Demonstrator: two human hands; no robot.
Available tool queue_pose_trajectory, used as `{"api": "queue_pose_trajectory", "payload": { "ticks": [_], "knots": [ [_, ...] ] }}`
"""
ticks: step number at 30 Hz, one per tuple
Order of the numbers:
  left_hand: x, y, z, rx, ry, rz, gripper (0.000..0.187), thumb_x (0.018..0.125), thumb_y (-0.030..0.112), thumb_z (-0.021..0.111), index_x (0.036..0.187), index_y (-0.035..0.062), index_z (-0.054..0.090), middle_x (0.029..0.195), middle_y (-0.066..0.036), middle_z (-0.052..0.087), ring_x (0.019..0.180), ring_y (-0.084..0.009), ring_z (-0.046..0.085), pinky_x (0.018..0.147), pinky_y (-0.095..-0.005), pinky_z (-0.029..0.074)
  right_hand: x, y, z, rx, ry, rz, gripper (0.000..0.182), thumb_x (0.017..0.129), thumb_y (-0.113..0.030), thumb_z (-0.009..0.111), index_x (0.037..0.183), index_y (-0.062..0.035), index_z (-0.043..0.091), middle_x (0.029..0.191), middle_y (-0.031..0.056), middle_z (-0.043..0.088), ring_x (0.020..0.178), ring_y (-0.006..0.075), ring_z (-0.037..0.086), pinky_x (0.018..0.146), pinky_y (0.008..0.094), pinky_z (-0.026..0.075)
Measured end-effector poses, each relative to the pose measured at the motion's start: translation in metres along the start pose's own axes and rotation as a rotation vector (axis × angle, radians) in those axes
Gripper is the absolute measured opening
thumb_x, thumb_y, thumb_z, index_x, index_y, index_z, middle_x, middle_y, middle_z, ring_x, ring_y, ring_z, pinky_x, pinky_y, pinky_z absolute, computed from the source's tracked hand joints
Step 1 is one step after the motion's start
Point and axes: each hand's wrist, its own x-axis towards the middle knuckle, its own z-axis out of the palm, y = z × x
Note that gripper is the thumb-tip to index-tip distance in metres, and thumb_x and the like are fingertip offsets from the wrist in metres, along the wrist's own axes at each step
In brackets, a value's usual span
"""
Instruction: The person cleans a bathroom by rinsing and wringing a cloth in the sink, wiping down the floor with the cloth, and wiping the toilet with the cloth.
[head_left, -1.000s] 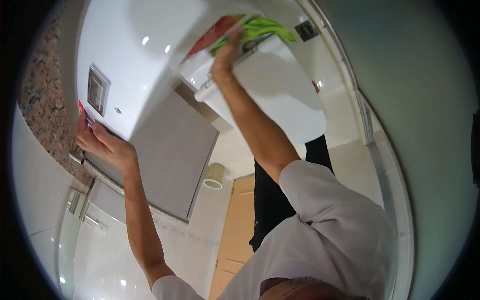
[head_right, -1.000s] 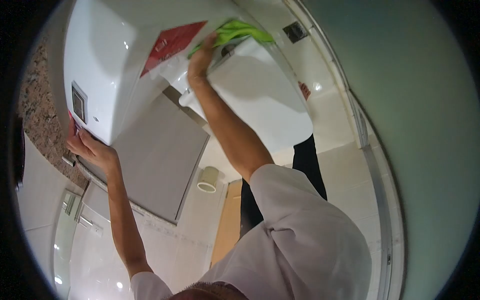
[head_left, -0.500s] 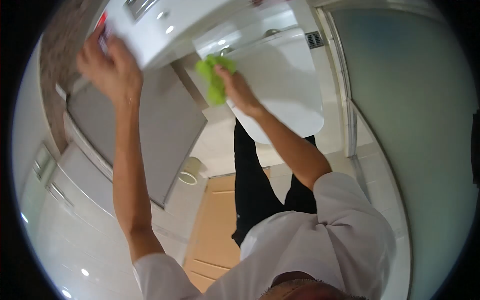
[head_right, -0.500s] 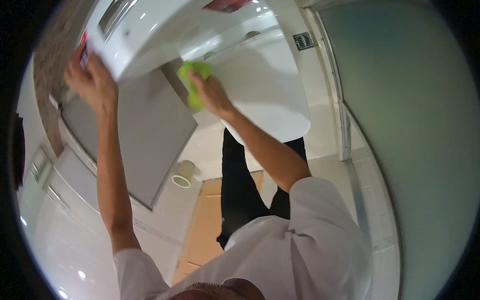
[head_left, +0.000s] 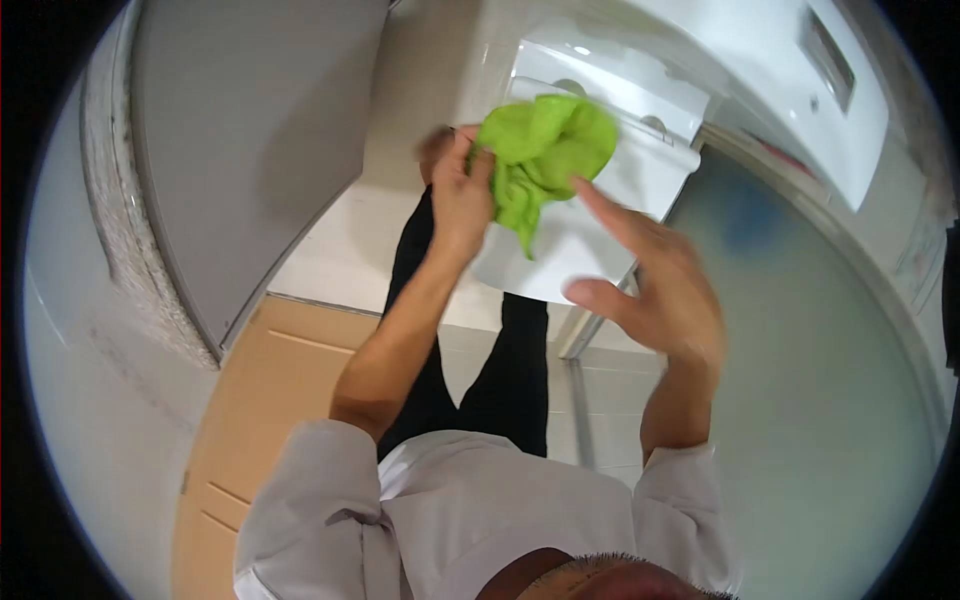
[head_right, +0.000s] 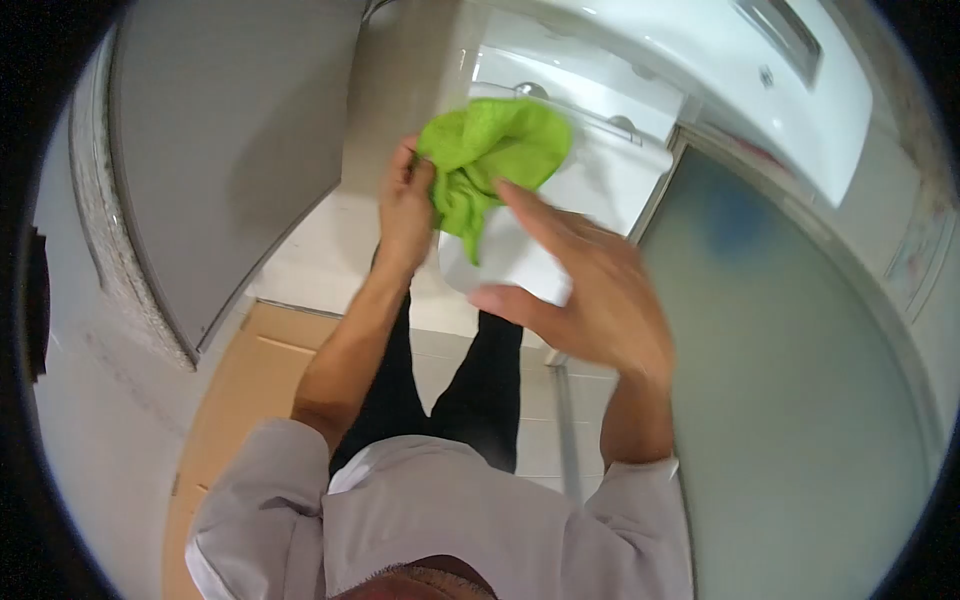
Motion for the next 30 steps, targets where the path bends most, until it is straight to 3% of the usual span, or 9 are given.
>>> {"api": "queue_pose_trajectory", "payload": {
  "ticks": [4, 6, 8, 11, 19, 21, 26, 29, 30],
  "knots": [
    [0.049, 0.045, -0.009, -0.384, -0.172, -0.045, 0.037, 0.105, 0.013, 0.046, 0.138, 0.0016, 0.058, 0.132, -0.009, 0.062, 0.122, -0.0187, 0.060, 0.103, -0.0366, 0.051, -0.001, -0.031, -0.071, -0.047, 0.518, -0.270, 0.050, 0.102, -0.031, 0.059, 0.136, 0.0054, 0.060, 0.121, 0.0255, 0.069, 0.110, 0.0351, 0.068, 0.101, 0.0483, 0.050],
    [0.077, 0.049, 0.023, -0.299, -0.426, 0.315, 0.049, 0.105, 0.022, 0.039, 0.148, 0.0035, 0.052, 0.147, -0.011, 0.055, 0.135, -0.0240, 0.050, 0.115, -0.0415, 0.040, 0.018, -0.025, -0.103, 0.103, 0.559, -0.369, 0.046, 0.104, -0.023, 0.055, 0.136, 0.0094, 0.059, 0.124, 0.0254, 0.068, 0.113, 0.0351, 0.067, 0.103, 0.0487, 0.050],
    [0.097, 0.060, 0.057, 0.045, -0.314, 0.696, 0.055, 0.107, 0.030, 0.031, 0.153, 0.0052, 0.048, 0.156, -0.010, 0.047, 0.145, -0.0270, 0.038, 0.124, -0.0447, 0.023, 0.058, -0.017, -0.118, -0.428, 0.818, -0.426, 0.046, 0.106, -0.027, 0.053, 0.132, 0.0100, 0.061, 0.116, 0.0243, 0.070, 0.108, 0.0326, 0.069, 0.099, 0.0481, 0.052],
    [0.136, 0.066, 0.072, 0.034, -0.302, 0.617, 0.058, 0.108, 0.034, 0.025, 0.154, 0.0064, 0.047, 0.160, -0.010, 0.044, 0.149, -0.0265, 0.030, 0.127, -0.0409, 0.010, 0.103, -0.002, -0.112, -0.432, 0.853, -0.350, 0.048, 0.107, -0.027, 0.047, 0.135, 0.0101, 0.059, 0.120, 0.0238, 0.069, 0.112, 0.0309, 0.067, 0.102, 0.0431, 0.048],
    [0.247, -0.016, 0.050, -0.371, -0.334, -0.327, 0.060, 0.110, 0.039, 0.027, 0.161, 0.0100, 0.034, 0.163, -0.010, 0.037, 0.150, -0.0223, 0.034, 0.125, -0.0359, 0.023, 0.124, -0.004, -0.102, -0.872, 0.873, -0.257, 0.067, 0.107, -0.046, 0.031, 0.142, 0.0054, 0.055, 0.129, 0.0209, 0.058, 0.126, 0.0300, 0.048, 0.105, 0.0463, 0.039],
    [0.216, -0.032, 0.063, -0.214, -0.327, 0.194, 0.058, 0.109, 0.036, 0.028, 0.161, 0.0104, 0.036, 0.164, -0.011, 0.037, 0.152, -0.0225, 0.033, 0.125, -0.0370, 0.025, 0.119, -0.008, -0.105, -0.938, 0.808, -0.210, 0.068, 0.107, -0.048, 0.030, 0.143, 0.0058, 0.053, 0.132, 0.0216, 0.054, 0.128, 0.0304, 0.045, 0.107, 0.0477, 0.037],
    [0.184, 0.076, 0.072, -0.082, -0.466, 0.726, 0.046, 0.108, 0.024, 0.045, 0.152, 0.0117, 0.049, 0.152, -0.012, 0.054, 0.147, -0.0307, 0.041, 0.122, -0.0397, 0.031, 0.120, -0.008, -0.097, -0.984, 0.830, -0.201, 0.072, 0.107, -0.051, 0.027, 0.147, 0.0048, 0.048, 0.138, 0.0240, 0.047, 0.133, 0.0318, 0.040, 0.108, 0.0509, 0.036],
    [0.295, -0.005, 0.109, -0.002, -0.196, 0.670, 0.037, 0.107, 0.027, 0.048, 0.138, 0.0114, 0.061, 0.117, -0.015, 0.068, 0.104, -0.0335, 0.062, 0.097, -0.0463, 0.047, 0.119, -0.009, -0.096, -0.997, 0.837, -0.188, 0.072, 0.107, -0.051, 0.026, 0.149, 0.0051, 0.045, 0.142, 0.0231, 0.044, 0.134, 0.0312, 0.039, 0.109, 0.0497, 0.036],
    [0.325, -0.040, 0.099, 0.164, -0.254, 0.568, 0.043, 0.109, 0.033, 0.044, 0.141, 0.0077, 0.058, 0.130, -0.018, 0.065, 0.120, -0.0349, 0.058, 0.108, -0.0454, 0.041, 0.117, -0.009, -0.096, -1.027, 0.832, -0.168, 0.072, 0.107, -0.051, 0.025, 0.148, 0.0052, 0.045, 0.142, 0.0228, 0.045, 0.135, 0.0306, 0.039, 0.109, 0.0490, 0.036]
  ]
}}
